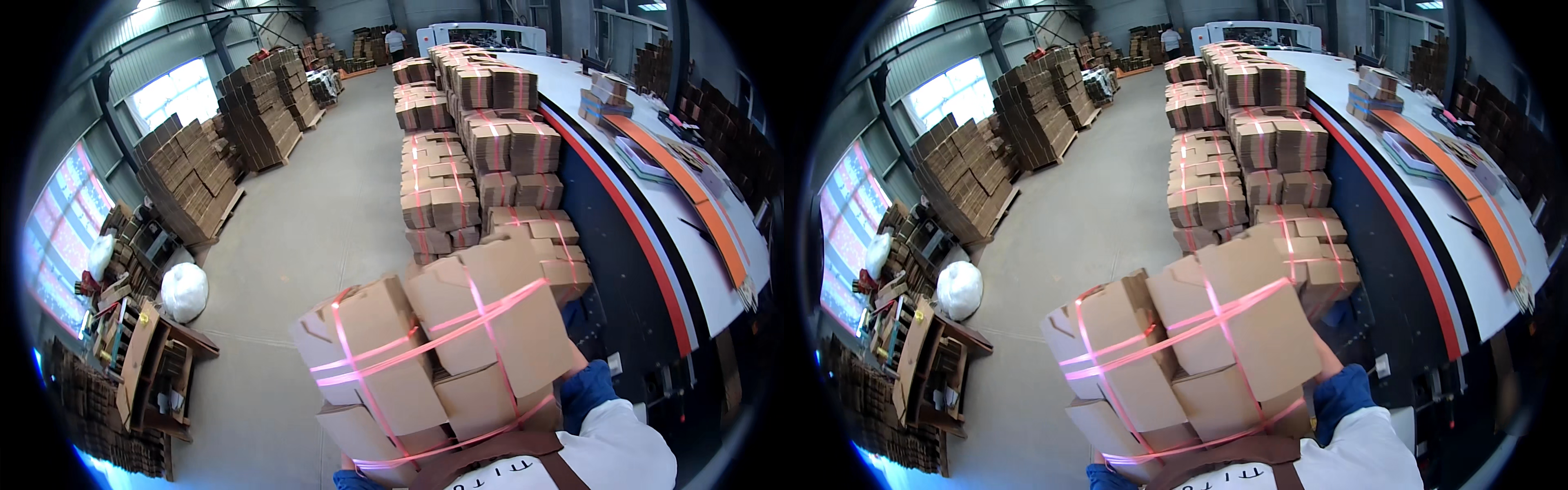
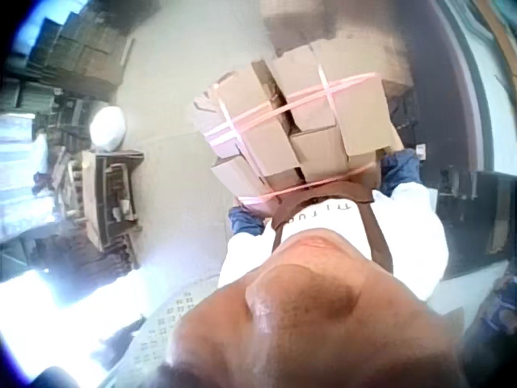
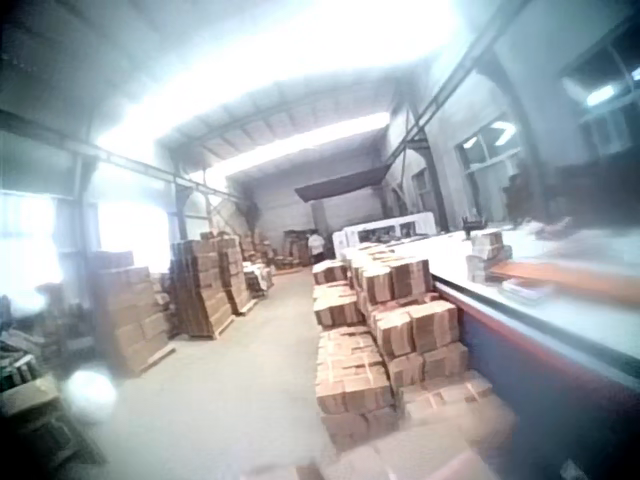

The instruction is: The person collects stacks of flat corrugated cardboard pieces from a conveyor belt, carries them to a strapping machine, and secures them with pink plastic straps. The person then moves the finished bundles to a large stack of similar packages in the warehouse.

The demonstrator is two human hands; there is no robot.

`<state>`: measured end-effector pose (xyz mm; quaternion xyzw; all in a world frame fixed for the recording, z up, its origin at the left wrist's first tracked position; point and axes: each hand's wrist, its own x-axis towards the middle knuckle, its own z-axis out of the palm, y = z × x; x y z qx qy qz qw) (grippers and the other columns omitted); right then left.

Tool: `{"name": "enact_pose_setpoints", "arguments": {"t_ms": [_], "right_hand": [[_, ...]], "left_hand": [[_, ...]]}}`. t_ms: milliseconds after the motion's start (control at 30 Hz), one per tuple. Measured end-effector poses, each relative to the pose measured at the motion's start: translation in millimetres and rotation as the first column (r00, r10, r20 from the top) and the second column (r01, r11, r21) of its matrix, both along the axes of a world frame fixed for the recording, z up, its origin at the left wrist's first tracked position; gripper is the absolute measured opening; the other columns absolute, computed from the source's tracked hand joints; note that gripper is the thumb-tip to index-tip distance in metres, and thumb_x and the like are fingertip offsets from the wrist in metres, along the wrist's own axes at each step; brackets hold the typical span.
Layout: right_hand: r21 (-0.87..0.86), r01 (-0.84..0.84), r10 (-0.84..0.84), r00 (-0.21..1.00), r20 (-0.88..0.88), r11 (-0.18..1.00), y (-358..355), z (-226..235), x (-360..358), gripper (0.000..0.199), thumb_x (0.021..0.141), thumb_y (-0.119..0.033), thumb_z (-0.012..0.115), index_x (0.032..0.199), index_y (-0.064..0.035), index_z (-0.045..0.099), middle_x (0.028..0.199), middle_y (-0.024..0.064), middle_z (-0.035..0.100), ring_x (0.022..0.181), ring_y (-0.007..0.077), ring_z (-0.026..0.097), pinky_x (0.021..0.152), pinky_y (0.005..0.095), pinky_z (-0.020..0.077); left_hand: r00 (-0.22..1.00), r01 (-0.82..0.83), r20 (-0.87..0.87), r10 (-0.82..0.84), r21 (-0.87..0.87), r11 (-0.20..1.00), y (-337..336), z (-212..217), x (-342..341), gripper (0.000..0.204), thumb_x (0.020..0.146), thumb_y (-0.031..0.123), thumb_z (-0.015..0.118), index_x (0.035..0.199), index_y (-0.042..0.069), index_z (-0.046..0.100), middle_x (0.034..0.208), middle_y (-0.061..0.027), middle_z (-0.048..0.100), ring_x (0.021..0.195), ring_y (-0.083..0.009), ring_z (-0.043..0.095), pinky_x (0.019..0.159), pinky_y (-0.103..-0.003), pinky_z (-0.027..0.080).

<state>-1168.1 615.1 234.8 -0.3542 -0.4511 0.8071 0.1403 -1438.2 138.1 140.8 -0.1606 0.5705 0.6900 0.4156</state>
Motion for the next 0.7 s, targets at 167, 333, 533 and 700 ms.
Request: {"name": "enact_pose_setpoints", "arguments": {"t_ms": [167,333,533,700], "right_hand": [[0.033,-0.271,0.273,0.954,-0.125,0.962,57.3,-2.6,-223.5,0.065,0.098,-0.054,0.032,0.136,-0.0028,0.046,0.13,0.0129,0.055,0.117,0.0214,0.053,0.096,0.033,0.0429],[0.107,-0.495,0.506,0.831,-0.229,0.862,77.1,34.5,-469.9,0.065,0.098,-0.054,0.032,0.136,-0.0027,0.046,0.13,0.013,0.055,0.117,0.0214,0.053,0.096,0.033,0.0428],[0.151,-0.55,0.568,0.766,-0.301,0.822,109.1,51.9,-691.3,0.066,0.098,-0.054,0.032,0.137,-0.0027,0.045,0.131,0.013,0.054,0.117,0.0213,0.053,0.096,0.033,0.0427],[0.051,-0.414,0.415,0.885,-0.211,0.909,189.2,21.1,-759.9,0.066,0.098,-0.054,0.032,0.137,-0.0027,0.045,0.131,0.013,0.054,0.118,0.0213,0.053,0.096,0.0329,0.0427]], "left_hand": [[0.993,-0.107,-0.047,0.105,-0.047,0.993,35.9,30.3,-130.7,0.039,0.098,0.033,0.042,0.121,0.004,0.055,0.105,-0.0085,0.064,0.092,-0.0203,0.064,0.081,-0.032,0.053],[0.983,-0.181,-0.036,0.179,-0.068,0.981,72.6,46.8,-244.2,0.038,0.098,0.033,0.042,0.121,0.004,0.055,0.105,-0.0081,0.064,0.092,-0.0199,0.063,0.081,-0.032,0.053],[0.966,-0.257,-0.028,0.256,-0.049,0.965,117.4,33.2,-405.9,0.038,0.098,0.033,0.043,0.121,0.005,0.055,0.105,-0.0077,0.064,0.092,-0.0195,0.063,0.081,-0.032,0.053],[0.972,-0.234,-0.012,0.234,-0.028,0.972,178.7,18.6,-568.4,0.037,0.098,0.032,0.043,0.12,0.005,0.055,0.105,-0.0073,0.064,0.092,-0.0192,0.063,0.081,-0.032,0.053]]}}
